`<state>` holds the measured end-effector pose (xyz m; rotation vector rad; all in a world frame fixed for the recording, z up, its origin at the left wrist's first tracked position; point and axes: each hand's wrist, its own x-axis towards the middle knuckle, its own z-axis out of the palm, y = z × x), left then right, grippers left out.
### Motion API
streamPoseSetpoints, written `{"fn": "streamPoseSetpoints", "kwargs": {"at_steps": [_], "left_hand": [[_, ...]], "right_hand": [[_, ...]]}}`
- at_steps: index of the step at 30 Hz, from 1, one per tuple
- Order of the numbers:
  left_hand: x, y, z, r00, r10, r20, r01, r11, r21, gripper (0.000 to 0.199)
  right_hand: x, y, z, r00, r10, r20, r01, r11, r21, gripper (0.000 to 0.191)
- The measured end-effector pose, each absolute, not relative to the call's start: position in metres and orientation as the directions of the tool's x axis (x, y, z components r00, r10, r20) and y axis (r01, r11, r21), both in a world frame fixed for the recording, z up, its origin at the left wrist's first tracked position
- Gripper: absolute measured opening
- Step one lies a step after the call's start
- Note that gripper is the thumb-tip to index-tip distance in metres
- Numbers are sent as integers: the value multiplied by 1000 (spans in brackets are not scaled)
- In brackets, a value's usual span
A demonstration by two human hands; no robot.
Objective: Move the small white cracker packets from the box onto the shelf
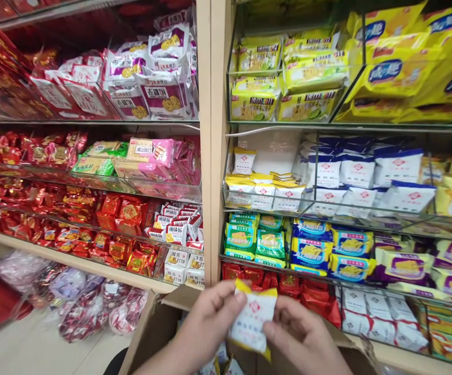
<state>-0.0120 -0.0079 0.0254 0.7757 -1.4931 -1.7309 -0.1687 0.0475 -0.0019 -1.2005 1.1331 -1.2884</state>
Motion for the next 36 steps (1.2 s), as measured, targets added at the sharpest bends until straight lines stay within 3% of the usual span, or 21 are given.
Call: {"fn": "streamPoseSetpoints", "kwargs": {"at_steps": [4,9,13,18,21,23,25,27,31,36], "left_hand": [[-24,-16,55,-533,-846,-4,246,-159,956,35],[-23,-17,52,-521,-853,13,304,-171,937,34],[-20,-16,41,-487,-869,91,309,-74,948,34],[-12,-11,35,-513,-823,245,287,105,952,34],[9,-19,32,-448,-811,375,23,409,912,36],[29,-34,26,-435,-775,459,-284,601,747,29],[47,-52,16,-448,-756,477,-503,654,565,23],[61,-68,5,-431,-799,419,-623,599,503,23],[68,-76,-8,-371,-892,258,-751,452,481,25],[65,-66,-6,-345,-908,239,-804,417,424,24]], "right_hand": [[-171,36,28,-66,-993,99,101,-105,-989,26],[-171,30,27,-72,-988,138,158,-147,-976,30],[-165,29,19,-113,-986,119,178,-138,-974,30],[-161,31,22,-2,-983,185,107,-184,-977,26],[-172,29,53,-31,-940,339,-102,-334,-937,26],[-184,21,86,-96,-847,523,-278,-482,-831,23],[-198,2,122,-166,-702,692,-470,-561,-682,18],[-210,-27,154,-190,-601,776,-595,-558,-578,15],[-222,-102,191,-178,-652,737,-682,-458,-570,19],[-214,-165,202,-230,-767,599,-809,-191,-555,14]]}}
